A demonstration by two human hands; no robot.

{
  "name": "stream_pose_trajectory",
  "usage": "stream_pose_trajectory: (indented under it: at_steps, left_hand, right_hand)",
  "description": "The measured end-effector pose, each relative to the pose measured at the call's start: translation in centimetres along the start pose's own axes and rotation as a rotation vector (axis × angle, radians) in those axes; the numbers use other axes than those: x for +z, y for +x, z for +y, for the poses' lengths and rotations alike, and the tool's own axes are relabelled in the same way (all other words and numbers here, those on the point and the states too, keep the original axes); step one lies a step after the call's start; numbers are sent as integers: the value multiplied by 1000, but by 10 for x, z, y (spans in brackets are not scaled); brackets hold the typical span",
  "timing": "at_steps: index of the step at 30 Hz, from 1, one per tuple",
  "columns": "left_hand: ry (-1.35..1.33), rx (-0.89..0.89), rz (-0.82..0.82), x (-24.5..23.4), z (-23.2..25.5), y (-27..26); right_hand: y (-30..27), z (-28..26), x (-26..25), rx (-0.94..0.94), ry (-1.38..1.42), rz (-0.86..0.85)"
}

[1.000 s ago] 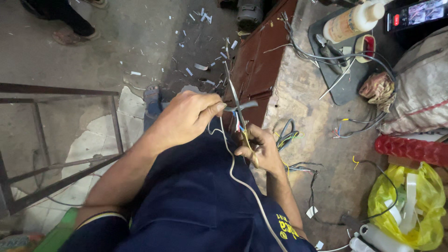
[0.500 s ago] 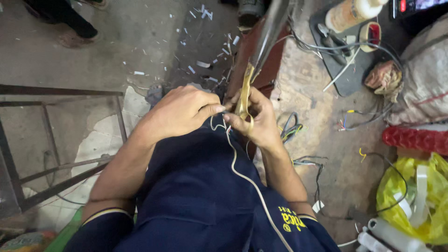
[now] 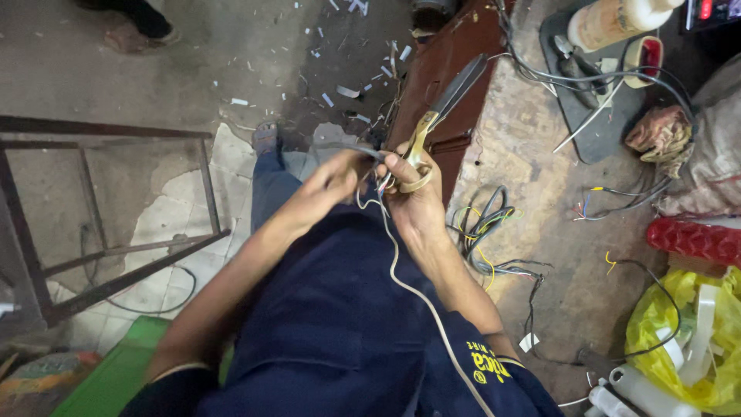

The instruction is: The person strips the outer insulation from a grey cable using large shears, then separates the inner colored wires. The person continues to strip and trim the inner wires with the shears.

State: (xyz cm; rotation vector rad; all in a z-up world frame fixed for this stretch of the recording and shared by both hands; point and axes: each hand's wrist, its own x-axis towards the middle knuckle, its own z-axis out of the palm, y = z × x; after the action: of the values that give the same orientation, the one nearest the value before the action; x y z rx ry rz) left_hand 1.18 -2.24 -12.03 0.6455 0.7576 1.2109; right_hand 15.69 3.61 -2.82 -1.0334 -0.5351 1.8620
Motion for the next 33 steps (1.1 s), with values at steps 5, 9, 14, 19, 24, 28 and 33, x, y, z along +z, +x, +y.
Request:
stream_pose_trajectory:
  at_steps: [5,9,14,19,24,28,33]
  left_hand:
    - [-405,186,-9,-5,-23,33]
    - [-216,246,39,0,-19,41]
    - [-52,365,24,8,2,35]
    - [241,404,92,14,28,18]
    - [160,319,118,22,41,11]
    - [86,251,148,28,48,6]
    - [-84,134,185,34,51,2]
  right_hand:
    - [-9,-6,10,55,-13,33]
    - [-13,-13,10,57,16,-27]
    - [-16,-9,6,182,-2,-54]
    - [-18,-8,3,102,-133,-184]
    - [-25,-9,-2,-110,-316,-233]
    - [-27,-8,-7,-106,-350,-224]
    - [-22,-8,-10,-92,-314,-304]
